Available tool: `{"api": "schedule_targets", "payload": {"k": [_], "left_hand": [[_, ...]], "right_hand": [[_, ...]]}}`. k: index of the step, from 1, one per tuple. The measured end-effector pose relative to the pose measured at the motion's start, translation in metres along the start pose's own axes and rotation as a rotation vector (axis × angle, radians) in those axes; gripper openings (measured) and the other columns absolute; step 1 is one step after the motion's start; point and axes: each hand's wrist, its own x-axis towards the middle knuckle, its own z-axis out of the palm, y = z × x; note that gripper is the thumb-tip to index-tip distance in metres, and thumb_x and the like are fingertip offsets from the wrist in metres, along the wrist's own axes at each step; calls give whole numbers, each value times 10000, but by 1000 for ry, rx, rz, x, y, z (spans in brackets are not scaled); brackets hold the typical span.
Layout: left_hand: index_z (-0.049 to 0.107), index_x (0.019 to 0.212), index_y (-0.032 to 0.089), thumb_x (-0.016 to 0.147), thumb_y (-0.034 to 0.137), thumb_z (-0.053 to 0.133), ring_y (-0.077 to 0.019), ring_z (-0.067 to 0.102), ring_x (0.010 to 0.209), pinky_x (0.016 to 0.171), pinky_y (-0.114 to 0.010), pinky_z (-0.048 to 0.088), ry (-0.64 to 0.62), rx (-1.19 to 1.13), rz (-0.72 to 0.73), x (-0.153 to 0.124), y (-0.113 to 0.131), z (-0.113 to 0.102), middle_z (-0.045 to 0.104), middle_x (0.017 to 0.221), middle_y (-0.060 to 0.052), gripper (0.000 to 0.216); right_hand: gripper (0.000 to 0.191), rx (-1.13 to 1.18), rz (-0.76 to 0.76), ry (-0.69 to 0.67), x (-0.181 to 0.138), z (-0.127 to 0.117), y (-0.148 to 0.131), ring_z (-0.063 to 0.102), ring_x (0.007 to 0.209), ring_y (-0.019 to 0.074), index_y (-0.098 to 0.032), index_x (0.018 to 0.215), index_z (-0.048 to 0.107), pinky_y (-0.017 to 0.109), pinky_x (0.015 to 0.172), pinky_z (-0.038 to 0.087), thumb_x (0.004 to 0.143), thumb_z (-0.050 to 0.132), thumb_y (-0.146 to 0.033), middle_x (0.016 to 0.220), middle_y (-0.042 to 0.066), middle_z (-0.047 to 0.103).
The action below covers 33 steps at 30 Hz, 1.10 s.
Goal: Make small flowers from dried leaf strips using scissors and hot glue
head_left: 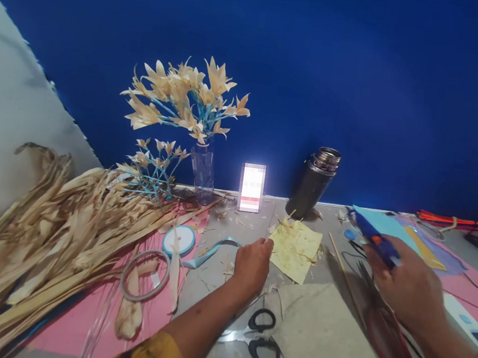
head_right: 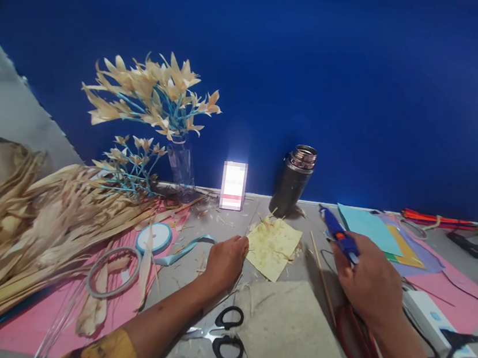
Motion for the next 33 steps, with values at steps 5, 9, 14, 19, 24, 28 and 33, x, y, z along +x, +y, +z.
{"api": "schedule_targets", "payload": {"k": [5,9,14,19,24,28,33], "left_hand": [[670,997,232,1020,192,428,-227,687,842,648,-319,371,-1,3,2,2,0,2,720,965,-67,246],[660,1001,233,1039,214,402,-227,689,833,642,-320,371,9,7,14,1,0,3,718,965,-63,262],[658,1008,231,1009,169,446,-227,694,833,651,-312,377,3,0,25,1,0,3,717,961,-65,221],[661,993,220,975,135,480,-229,696,822,652,-309,376,7,-32,26,2,0,4,714,950,-73,200],[669,999,212,963,118,475,-223,689,815,666,-310,381,24,-103,13,2,-1,7,710,956,-83,219],[674,946,206,948,104,480,-227,677,805,692,-321,386,57,-227,-12,0,-1,10,706,936,-86,218],[660,778,192,885,100,541,-217,657,786,723,-319,414,142,-497,-74,2,-1,3,705,833,-64,185]], "right_hand": [[267,-4,-331,182,-10,13,3,685,926,348,-180,1144,627,406,747,514,920,542,-299,1010,169,721],[253,-9,-647,-289,-27,27,-21,648,878,288,-207,1056,654,371,749,466,857,527,-114,992,121,713],[182,48,-621,-607,-34,21,-33,608,850,257,-248,931,686,357,737,410,962,528,-163,899,66,683],[224,209,-552,-758,-17,4,-11,654,893,264,-262,948,738,379,798,478,896,546,-157,952,71,735],[249,439,-312,-775,-10,-6,14,714,936,320,-284,1037,770,409,815,575,886,593,-374,1016,67,782],[306,539,-82,-893,-13,-14,22,713,747,303,-294,952,790,381,679,598,854,666,-556,785,22,773],[453,636,76,-867,-18,-14,23,736,803,347,-263,863,811,411,720,618,769,702,-693,814,51,796]]}}
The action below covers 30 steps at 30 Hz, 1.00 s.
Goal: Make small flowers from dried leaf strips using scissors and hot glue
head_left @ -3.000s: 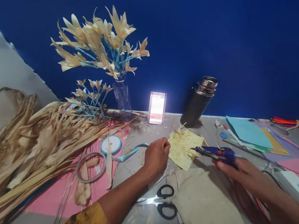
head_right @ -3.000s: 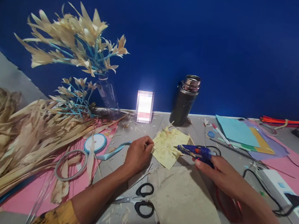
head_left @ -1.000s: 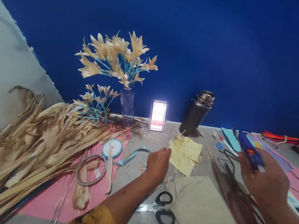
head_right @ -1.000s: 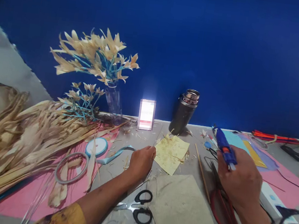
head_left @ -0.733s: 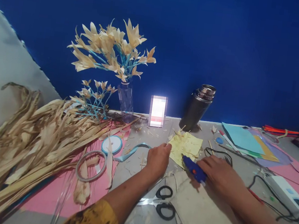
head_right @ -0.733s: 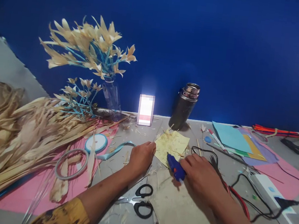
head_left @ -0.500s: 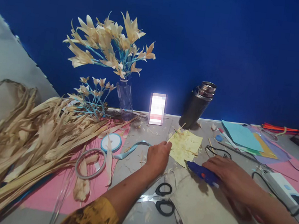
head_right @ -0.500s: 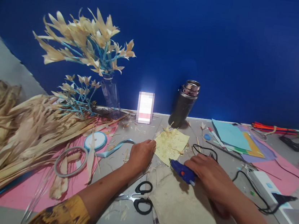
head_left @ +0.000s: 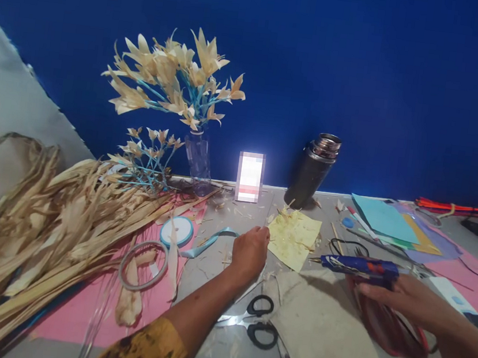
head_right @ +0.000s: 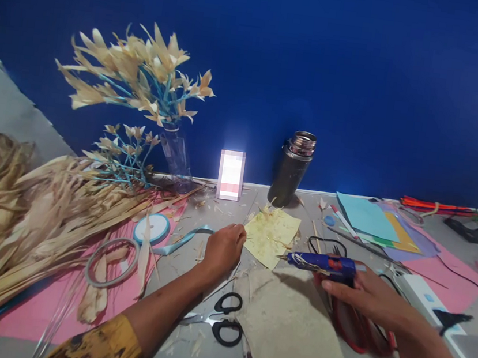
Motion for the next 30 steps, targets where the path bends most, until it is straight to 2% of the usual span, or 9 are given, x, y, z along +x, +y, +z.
{"api": "schedule_targets", "payload": {"k": [5,8,14,17,23,30], "left_hand": [[673,760,177,819,148,584,-169,648,700,663,-263,467,96,-355,-88,8,9,-12,715,760,-27,111],[692,736,166,771,176,633,-157,622,638,615,-255,464,117,-495,-127,9,14,-15,707,709,-24,68],[715,679,164,699,178,693,-142,590,627,637,-257,456,165,-755,-181,7,21,-12,691,660,-10,33],[722,666,165,684,164,705,-139,582,626,647,-257,455,166,-785,-206,6,24,-12,681,643,-2,25],[704,602,166,656,116,696,-132,571,628,638,-242,435,118,-830,-263,3,28,-10,661,616,5,74],[661,620,156,658,171,731,-76,443,441,479,-207,344,44,-956,-373,3,27,-7,544,490,49,81]], "right_hand": [[526,157,-6,104,8,13,-5,730,995,369,-228,963,815,449,909,582,789,699,-710,988,100,811],[532,192,-4,79,18,21,-8,731,1004,369,-222,964,816,450,913,582,791,702,-712,1002,115,813],[476,219,-14,51,26,37,-17,732,998,359,-241,920,807,472,928,588,792,708,-689,980,93,813],[449,182,0,50,26,43,-23,731,974,354,-259,915,800,478,891,601,802,699,-682,971,62,814],[480,144,-8,16,31,48,-24,737,920,351,-243,970,806,433,765,625,828,662,-679,954,79,811],[491,194,-38,-47,34,51,-31,736,867,329,-219,985,797,415,774,621,820,697,-671,916,84,807]]}}
